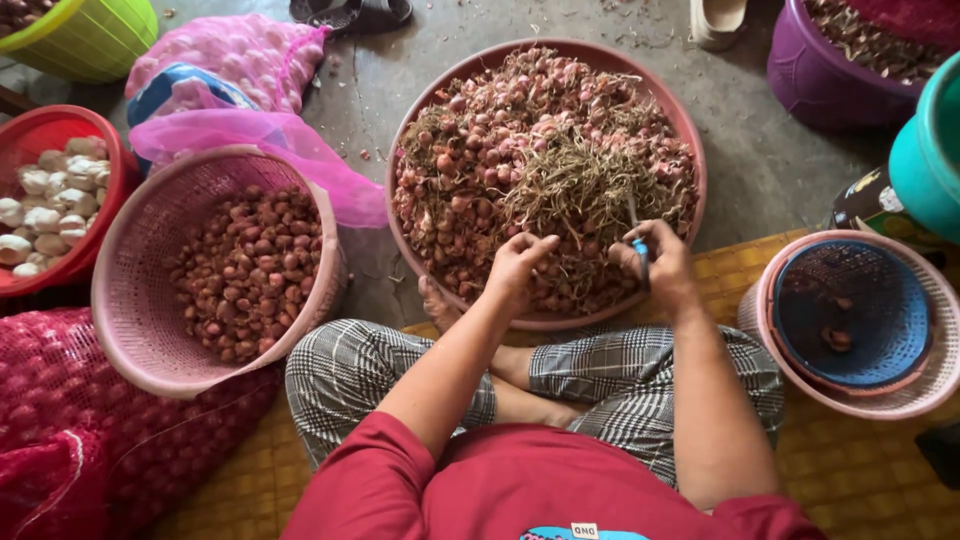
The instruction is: The person sits on the floor and trims dried roots and stems off shallots using scissors, one shallot at a time, placing the trimmed shallots into a nearby basket and the cut-off roots aside.
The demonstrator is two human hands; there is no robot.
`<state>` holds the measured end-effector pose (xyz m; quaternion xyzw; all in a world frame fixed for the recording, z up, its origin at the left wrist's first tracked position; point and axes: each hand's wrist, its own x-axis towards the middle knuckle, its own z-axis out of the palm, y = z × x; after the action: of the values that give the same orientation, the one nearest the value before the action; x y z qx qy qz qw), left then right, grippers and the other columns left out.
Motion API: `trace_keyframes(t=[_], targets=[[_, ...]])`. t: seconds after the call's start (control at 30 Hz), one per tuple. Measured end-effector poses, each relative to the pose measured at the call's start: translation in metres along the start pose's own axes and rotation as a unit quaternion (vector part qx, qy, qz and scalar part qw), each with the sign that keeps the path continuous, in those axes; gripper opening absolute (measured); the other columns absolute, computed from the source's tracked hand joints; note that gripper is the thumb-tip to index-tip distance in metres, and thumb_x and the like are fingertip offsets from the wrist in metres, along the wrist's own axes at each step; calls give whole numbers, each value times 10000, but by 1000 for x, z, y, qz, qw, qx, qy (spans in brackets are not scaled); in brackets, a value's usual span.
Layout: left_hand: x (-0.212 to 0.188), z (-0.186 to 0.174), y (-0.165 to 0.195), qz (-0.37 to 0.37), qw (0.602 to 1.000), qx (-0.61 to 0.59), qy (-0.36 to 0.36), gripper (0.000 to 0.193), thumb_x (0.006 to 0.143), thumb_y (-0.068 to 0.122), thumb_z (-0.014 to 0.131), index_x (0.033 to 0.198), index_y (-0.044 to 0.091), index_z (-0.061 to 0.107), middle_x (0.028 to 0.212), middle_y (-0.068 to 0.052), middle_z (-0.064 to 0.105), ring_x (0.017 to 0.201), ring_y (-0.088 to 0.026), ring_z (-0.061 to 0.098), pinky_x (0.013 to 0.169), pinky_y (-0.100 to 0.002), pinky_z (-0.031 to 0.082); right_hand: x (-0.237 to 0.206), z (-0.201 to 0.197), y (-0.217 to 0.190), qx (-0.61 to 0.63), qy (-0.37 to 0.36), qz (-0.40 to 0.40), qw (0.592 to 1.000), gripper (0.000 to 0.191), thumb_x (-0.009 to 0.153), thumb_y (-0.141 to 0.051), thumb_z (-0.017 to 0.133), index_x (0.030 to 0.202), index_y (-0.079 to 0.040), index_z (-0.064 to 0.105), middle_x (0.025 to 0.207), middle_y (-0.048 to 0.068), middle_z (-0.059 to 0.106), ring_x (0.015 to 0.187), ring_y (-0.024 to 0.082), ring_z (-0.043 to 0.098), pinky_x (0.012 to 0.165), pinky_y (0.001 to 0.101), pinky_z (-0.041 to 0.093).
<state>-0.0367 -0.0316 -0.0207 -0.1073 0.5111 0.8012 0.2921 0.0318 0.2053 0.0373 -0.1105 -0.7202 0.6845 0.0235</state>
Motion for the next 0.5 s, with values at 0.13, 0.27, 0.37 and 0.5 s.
trace_keyframes(t=[0.13,0.27,0.37,0.5], targets=[[1,27,1,205,904,374,35,262,821,267,848,918,46,746,841,-64,758,746,-193,711,667,-329,571,2,-8,11,-46,41,-33,998,297,891,-188,841,1052,-52,632,817,10,639,720,79,577,636,223,453],[6,53,-2,330,776,536,43,283,732,230,884,911,47,764,890,-158,726,811,-325,698,710,-413,551,2,-8,15,-65,9,-48,997,312,860,-218,843,1011,-52,627,816,-19,672,735,53,604,642,216,494],[13,57,-4,330,792,512,31,262,732,177,866,932,50,754,900,-157,730,810,-308,712,715,-401,566,0,-18,11,-126,-64,20,990,378,780,-269,886,978,-41,659,785,-8,672,711,71,603,618,246,494],[18,36,-1,230,864,449,-6,225,789,148,857,898,3,725,807,-99,735,722,-188,710,655,-331,584,-6,-37,3,-184,-145,134,963,446,752,-353,883,983,-35,671,746,39,658,662,124,593,582,292,468]])
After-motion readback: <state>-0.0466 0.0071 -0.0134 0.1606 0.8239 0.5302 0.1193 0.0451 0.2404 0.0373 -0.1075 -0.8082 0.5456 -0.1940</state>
